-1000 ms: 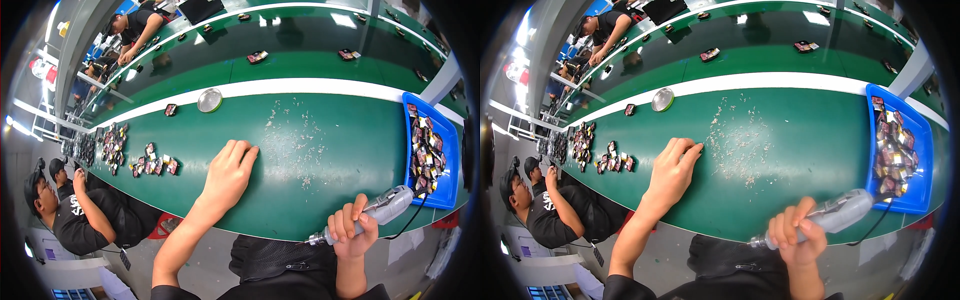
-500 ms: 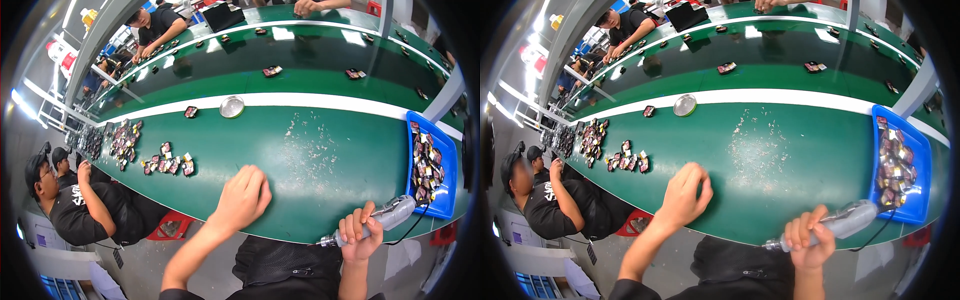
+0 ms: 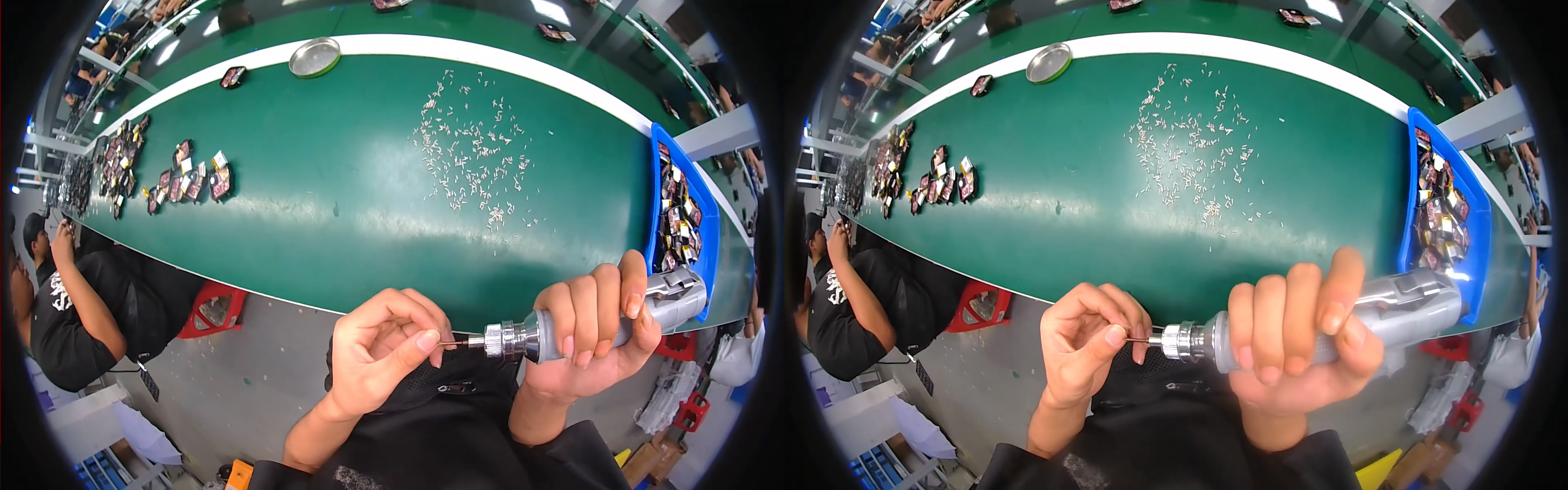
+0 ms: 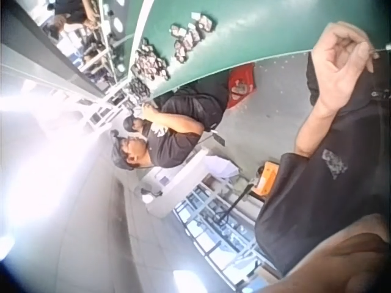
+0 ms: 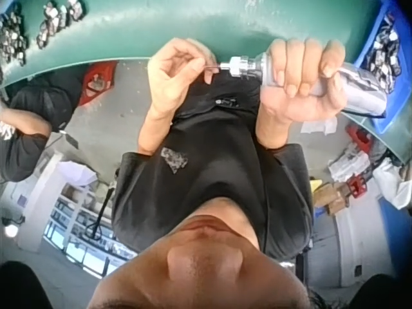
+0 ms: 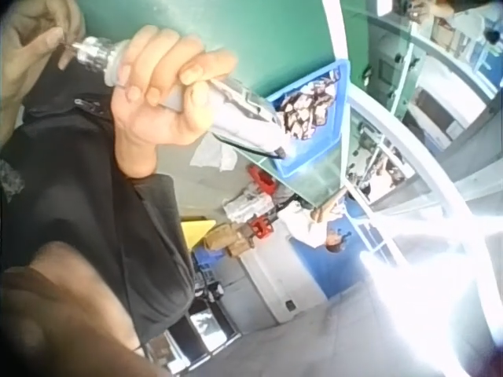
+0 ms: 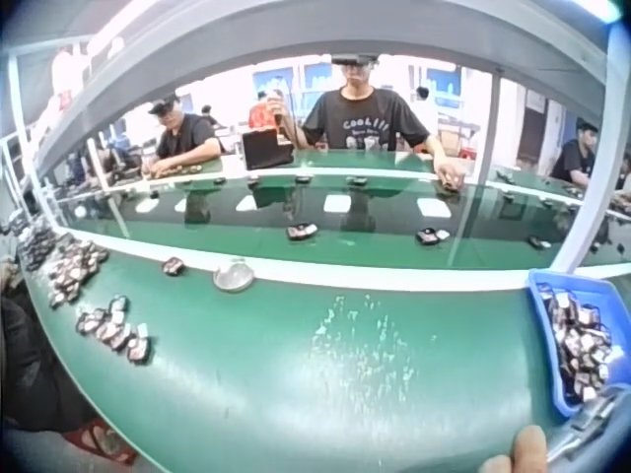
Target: Assembling small electronic components at a production line using an electric screwdriver.
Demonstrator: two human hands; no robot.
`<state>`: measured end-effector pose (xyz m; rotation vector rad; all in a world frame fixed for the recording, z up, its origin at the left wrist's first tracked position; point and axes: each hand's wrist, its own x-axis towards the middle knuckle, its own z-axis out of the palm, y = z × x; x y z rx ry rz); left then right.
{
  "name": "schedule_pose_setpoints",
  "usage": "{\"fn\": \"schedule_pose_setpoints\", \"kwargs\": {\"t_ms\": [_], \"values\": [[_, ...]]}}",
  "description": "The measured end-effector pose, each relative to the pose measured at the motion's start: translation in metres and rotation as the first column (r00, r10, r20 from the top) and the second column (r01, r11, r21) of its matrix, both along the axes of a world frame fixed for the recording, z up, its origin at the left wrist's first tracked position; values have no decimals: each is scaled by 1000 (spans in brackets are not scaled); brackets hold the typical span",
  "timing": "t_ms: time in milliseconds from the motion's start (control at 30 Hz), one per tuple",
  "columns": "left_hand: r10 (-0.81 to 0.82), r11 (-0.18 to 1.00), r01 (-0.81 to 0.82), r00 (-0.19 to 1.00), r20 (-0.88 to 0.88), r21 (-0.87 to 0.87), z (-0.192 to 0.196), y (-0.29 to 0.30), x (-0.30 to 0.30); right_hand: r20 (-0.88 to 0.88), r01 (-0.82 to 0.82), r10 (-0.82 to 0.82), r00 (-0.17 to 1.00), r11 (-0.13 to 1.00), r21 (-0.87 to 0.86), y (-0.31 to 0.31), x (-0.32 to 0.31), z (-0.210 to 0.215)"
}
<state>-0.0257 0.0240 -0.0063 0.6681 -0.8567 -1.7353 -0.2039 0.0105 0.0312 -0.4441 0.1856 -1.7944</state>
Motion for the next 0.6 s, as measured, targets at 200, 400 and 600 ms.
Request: {"fn": "schedule_pose_setpoints", "kwargs": {"t_ms": [200,400,600], "values": [[-17,1000,17,999,-44,3,-3,5,-3,-4,56,-56,998,998,33,4,3,3],[-29,1000,29,999,-45,11,-2,2,-6,11,62,-63,998,998,32,5,0,-1],[44,999,-41,994,102,-34,2,5,-9,-82,92,-89,993,995,28,6,1,3]]}}
